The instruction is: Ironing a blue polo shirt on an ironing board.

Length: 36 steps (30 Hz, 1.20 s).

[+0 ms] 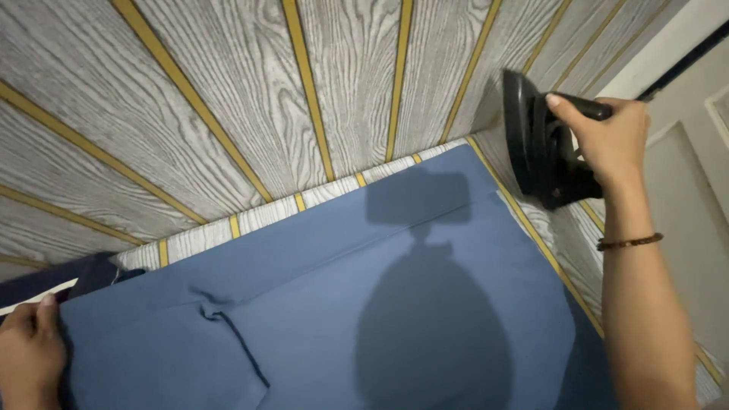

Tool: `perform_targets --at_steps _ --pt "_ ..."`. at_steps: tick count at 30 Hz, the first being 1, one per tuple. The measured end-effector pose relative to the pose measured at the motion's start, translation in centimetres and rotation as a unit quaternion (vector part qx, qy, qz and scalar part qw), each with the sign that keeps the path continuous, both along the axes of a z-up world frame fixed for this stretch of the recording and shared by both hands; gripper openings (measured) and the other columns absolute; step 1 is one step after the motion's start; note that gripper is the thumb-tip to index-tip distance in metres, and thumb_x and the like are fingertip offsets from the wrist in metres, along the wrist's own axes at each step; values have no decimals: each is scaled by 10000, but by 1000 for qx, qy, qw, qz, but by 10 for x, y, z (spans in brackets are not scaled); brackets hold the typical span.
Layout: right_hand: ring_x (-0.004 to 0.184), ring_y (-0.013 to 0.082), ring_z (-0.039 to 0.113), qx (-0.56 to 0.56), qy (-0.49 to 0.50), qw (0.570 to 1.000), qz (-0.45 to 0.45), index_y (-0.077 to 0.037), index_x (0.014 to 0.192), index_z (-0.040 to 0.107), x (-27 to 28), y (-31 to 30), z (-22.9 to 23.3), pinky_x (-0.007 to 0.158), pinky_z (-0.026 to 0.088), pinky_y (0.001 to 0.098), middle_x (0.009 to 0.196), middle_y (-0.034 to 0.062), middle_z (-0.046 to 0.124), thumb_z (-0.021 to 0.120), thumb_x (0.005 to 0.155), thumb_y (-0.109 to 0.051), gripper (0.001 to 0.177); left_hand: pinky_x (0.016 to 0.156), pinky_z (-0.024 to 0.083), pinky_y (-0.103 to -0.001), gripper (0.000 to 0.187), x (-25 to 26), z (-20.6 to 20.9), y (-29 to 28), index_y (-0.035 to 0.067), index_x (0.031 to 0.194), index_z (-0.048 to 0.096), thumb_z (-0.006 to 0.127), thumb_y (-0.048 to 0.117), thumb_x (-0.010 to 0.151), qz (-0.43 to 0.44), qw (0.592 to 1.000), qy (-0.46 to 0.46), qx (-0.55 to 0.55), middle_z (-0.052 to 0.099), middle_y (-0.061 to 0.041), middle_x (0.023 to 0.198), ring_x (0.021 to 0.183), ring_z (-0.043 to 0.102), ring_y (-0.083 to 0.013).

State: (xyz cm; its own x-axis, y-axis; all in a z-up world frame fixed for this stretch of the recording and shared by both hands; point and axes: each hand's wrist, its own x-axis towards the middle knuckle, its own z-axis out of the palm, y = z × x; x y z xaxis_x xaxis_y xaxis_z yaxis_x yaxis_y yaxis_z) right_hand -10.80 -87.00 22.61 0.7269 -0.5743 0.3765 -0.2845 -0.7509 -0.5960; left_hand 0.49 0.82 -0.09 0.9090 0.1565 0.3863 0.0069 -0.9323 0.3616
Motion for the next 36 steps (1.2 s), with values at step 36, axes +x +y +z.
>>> perform_targets --at_steps 36 --pt "473 130 416 339 -571 748 2 -130 746 448 42 -66 -130 419 312 321 597 12 415 616 1064 -454 484 771 490 -374 420 13 -9 6 -97 1025 638 509 285 1142 -38 992 -12 -123 660 -173 840 798 630 -246"
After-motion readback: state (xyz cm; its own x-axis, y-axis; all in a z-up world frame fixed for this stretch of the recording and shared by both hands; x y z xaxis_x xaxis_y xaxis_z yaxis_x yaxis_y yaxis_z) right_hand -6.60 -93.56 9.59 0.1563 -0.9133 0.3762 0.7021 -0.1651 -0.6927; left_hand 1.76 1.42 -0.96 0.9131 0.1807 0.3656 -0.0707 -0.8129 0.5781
